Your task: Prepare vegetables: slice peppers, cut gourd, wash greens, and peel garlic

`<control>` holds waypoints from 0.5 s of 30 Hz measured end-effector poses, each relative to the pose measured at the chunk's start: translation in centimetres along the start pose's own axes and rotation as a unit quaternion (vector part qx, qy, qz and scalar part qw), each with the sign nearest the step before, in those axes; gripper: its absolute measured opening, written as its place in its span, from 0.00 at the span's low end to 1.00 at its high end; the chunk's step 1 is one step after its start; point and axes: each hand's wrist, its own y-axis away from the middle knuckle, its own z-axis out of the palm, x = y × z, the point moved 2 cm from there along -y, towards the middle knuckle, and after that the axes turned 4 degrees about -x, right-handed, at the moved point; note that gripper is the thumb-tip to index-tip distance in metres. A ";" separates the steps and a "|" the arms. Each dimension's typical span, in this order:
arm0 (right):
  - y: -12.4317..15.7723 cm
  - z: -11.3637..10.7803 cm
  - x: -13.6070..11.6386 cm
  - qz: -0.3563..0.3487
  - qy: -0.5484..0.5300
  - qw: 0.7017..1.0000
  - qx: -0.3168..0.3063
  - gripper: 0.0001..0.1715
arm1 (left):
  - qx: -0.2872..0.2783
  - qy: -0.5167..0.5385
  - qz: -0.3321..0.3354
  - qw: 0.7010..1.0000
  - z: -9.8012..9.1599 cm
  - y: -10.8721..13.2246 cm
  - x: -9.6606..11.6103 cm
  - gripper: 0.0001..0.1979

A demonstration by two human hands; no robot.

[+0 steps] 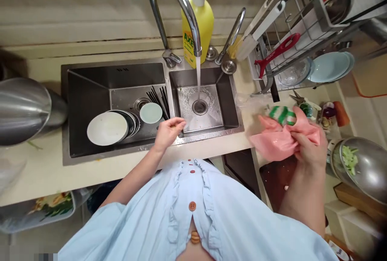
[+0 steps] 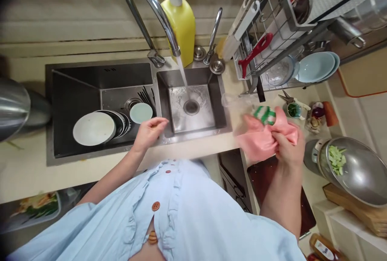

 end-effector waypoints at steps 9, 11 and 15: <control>-0.7 9.8 -2.5 -0.233 0.255 0.928 -0.140 0.27 | 0.159 -0.207 0.095 0.960 0.5 3.5 -7.6 0.10; -0.2 17.7 -3.4 -0.265 0.213 0.873 -0.349 0.24 | 0.188 -0.225 0.103 0.950 1.4 4.5 -8.3 0.11; -1.0 31.0 -0.9 -0.144 0.298 0.822 -0.463 0.22 | 0.251 -0.263 0.112 0.925 2.1 5.9 -10.1 0.10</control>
